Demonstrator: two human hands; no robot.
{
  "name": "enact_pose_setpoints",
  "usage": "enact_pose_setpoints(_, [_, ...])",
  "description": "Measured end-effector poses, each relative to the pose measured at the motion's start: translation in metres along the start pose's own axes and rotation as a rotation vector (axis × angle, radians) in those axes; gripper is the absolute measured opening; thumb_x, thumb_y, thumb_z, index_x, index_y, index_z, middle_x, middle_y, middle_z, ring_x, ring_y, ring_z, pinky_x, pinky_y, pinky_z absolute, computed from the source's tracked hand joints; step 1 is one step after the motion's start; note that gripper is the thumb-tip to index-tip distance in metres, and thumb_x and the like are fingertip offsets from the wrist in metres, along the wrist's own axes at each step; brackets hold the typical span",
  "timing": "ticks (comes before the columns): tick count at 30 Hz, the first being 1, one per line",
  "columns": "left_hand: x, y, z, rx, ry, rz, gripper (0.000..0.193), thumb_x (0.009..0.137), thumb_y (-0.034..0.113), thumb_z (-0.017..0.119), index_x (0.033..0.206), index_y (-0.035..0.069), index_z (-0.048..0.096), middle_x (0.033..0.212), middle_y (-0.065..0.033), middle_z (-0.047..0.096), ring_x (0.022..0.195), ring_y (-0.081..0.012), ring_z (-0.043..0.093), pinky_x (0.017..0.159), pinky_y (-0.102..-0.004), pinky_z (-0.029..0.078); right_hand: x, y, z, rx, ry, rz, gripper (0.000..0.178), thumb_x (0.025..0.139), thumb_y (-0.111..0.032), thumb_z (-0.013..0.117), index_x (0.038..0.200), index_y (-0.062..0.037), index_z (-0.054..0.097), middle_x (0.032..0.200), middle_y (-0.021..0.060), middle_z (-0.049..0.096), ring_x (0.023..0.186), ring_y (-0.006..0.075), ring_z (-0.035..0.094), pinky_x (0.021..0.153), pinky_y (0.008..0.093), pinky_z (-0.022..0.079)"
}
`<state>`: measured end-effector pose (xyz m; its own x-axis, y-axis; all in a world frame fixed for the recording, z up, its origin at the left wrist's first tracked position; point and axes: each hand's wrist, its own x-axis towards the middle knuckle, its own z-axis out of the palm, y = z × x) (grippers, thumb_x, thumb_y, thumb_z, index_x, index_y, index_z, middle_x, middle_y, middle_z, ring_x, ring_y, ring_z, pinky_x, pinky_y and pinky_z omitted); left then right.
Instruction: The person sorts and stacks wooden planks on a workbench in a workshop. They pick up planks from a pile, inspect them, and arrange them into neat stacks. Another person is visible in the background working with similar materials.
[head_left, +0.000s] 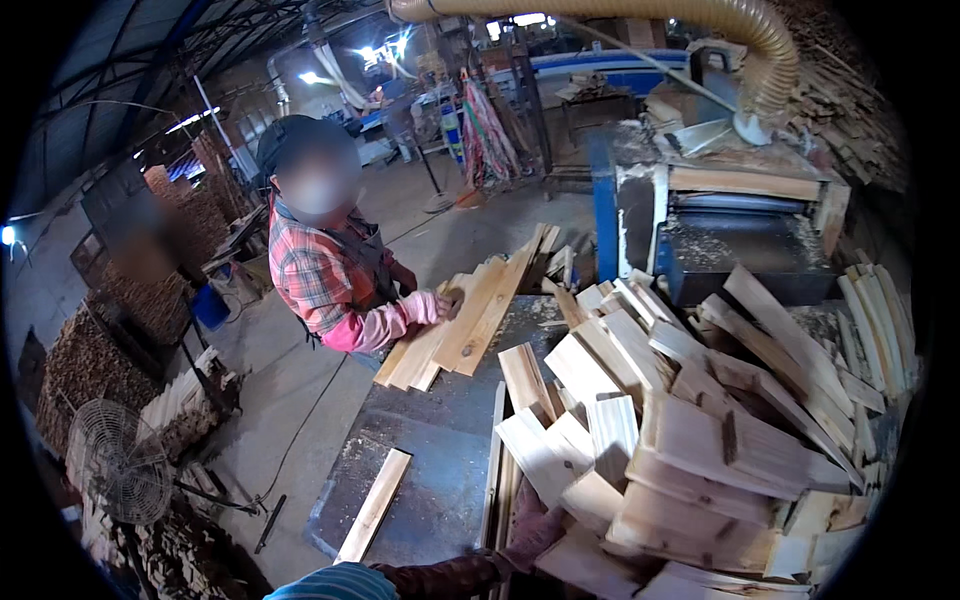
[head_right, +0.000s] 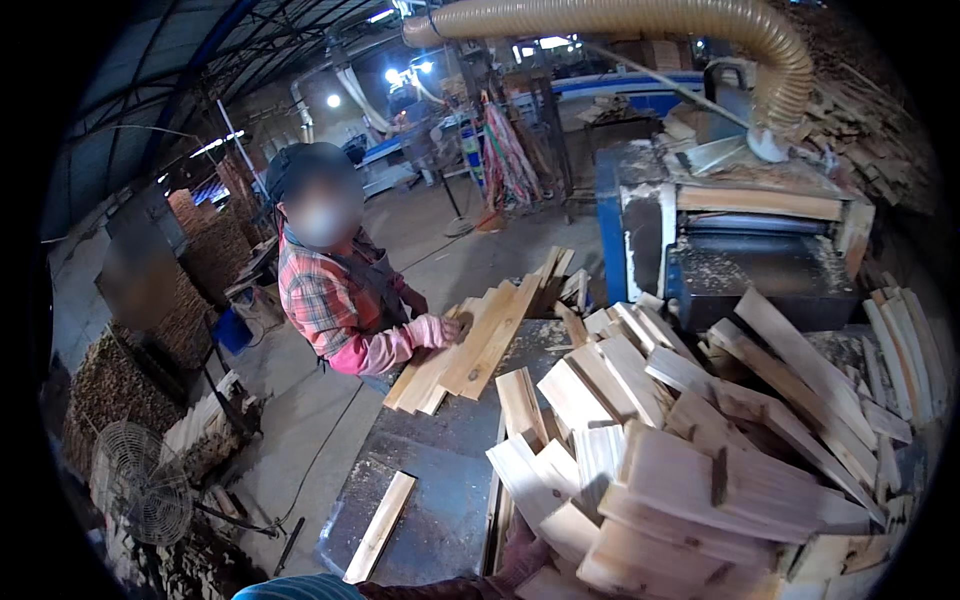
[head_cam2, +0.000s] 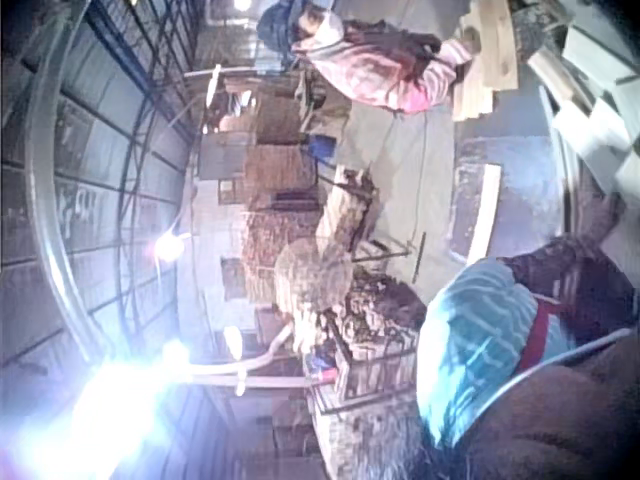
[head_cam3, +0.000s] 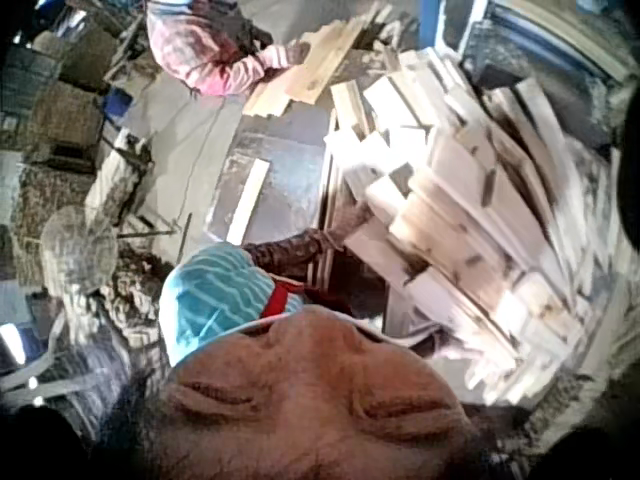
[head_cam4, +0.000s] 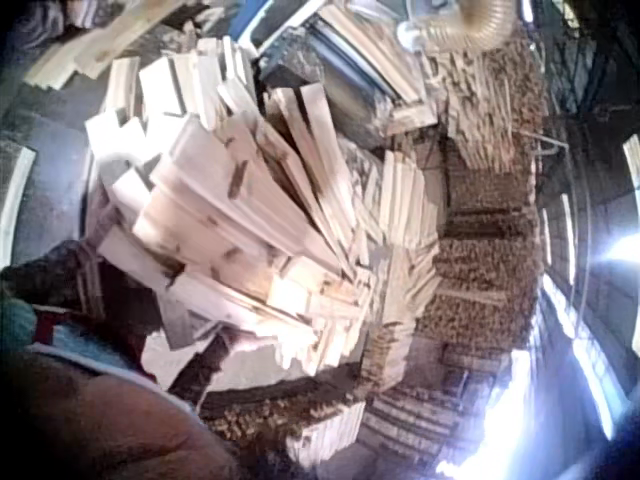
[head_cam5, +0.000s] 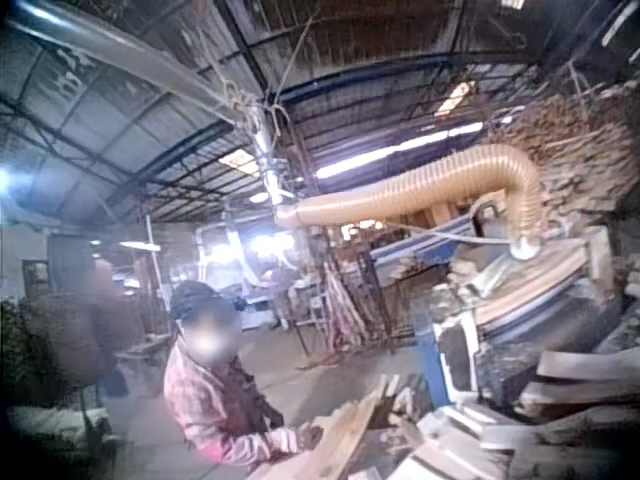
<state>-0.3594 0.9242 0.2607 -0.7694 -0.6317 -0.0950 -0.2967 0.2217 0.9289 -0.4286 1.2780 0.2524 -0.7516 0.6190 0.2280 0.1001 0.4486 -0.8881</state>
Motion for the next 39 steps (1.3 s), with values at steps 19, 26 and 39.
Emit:
enact_pose_setpoints(19, [0.126, 0.059, 0.013, -0.132, -0.022, -0.058, 0.097, 0.08, 0.042, 0.08, 0.155, 0.009, 0.028, 0.152, -0.0256, 0.029, 0.14, -0.0426, 0.035, 0.115, -0.0464, 0.035, 0.059, -0.05, 0.055, -0.184, -0.138, -0.065, 0.053, 0.104, -0.028, 0.054, 0.146, 0.0025, 0.045, 0.137, 0.0132, 0.056, 0.119, 0.0221, 0.052, 0.104, 0.035, 0.042])
enact_pose_setpoints(26, [0.078, -0.022, -0.069, 0.087, 0.044, 0.02, 0.088, 0.078, 0.038, 0.082, 0.145, -0.001, 0.039, 0.136, -0.0227, 0.05, 0.128, -0.0377, 0.048, 0.109, -0.0461, 0.039, 0.085, -0.005, 0.002, -0.078, -0.129, -0.042, 0.054, 0.103, -0.027, 0.057, 0.146, 0.0049, 0.045, 0.135, 0.0126, 0.058, 0.113, 0.0198, 0.055, 0.1, 0.0328, 0.045])
enact_pose_setpoints(39, [-0.08, -0.082, -0.068, 0.532, -0.159, -0.244, 0.097, 0.069, 0.039, 0.085, 0.141, 0.002, 0.032, 0.14, -0.0267, 0.041, 0.134, -0.0455, 0.04, 0.108, -0.0511, 0.039, -0.048, -0.068, -0.057, 0.281, -0.169, 0.058, 0.069, 0.096, -0.012, 0.065, 0.152, 0.0083, 0.03, 0.153, 0.0213, 0.043, 0.143, 0.026, 0.038, 0.117, 0.0345, 0.03])
